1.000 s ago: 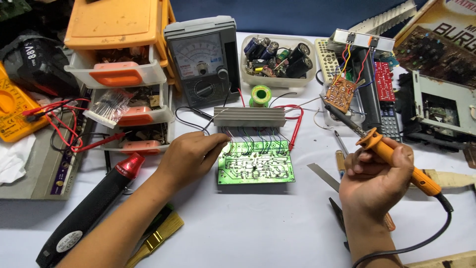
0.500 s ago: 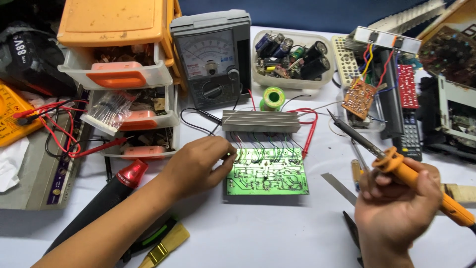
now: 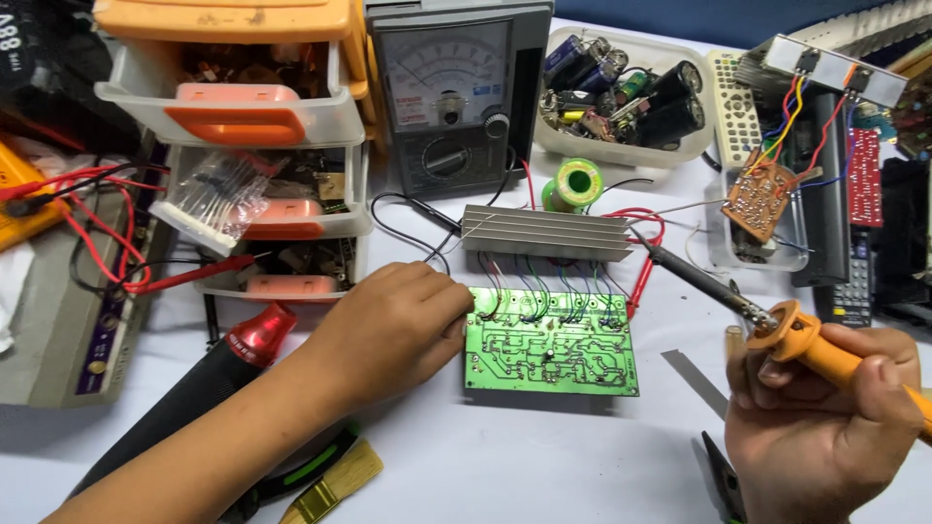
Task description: The person uses a soldering iron to work on a green circuit board, applying solder to various connection points. They handle the board with both hands, turning it over to access different sides, and use pliers to trim excess wire. The workspace is cluttered with electronic components and tools.
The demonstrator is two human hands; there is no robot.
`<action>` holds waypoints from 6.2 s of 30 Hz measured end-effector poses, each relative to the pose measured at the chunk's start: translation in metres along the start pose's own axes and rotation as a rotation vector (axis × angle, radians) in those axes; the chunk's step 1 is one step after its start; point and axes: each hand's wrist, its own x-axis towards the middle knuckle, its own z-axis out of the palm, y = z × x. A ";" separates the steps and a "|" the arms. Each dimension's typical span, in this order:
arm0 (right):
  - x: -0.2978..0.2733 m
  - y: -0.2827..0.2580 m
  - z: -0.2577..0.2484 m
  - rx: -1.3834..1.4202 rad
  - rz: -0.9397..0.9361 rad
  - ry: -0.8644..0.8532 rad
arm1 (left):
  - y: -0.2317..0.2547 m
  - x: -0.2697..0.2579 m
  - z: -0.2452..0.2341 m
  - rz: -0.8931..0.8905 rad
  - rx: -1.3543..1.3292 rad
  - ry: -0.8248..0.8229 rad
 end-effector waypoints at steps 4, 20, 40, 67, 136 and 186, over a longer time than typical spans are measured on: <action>0.002 -0.003 -0.017 -0.068 0.045 0.085 | 0.004 0.003 -0.006 0.016 0.078 -0.004; 0.013 -0.005 -0.052 -0.026 -0.067 0.356 | 0.021 0.123 0.053 0.305 -0.055 -0.268; 0.015 0.004 -0.065 0.000 -0.070 0.371 | 0.019 0.145 0.057 0.676 0.255 -0.148; 0.011 0.004 -0.064 0.010 -0.119 0.334 | 0.018 0.146 0.055 0.549 0.177 -0.319; 0.005 0.007 -0.071 0.069 -0.128 0.357 | 0.048 -0.011 0.018 0.207 0.268 -0.067; 0.005 0.016 -0.072 -0.042 -0.220 0.276 | 0.008 0.011 0.001 -0.157 0.271 -0.250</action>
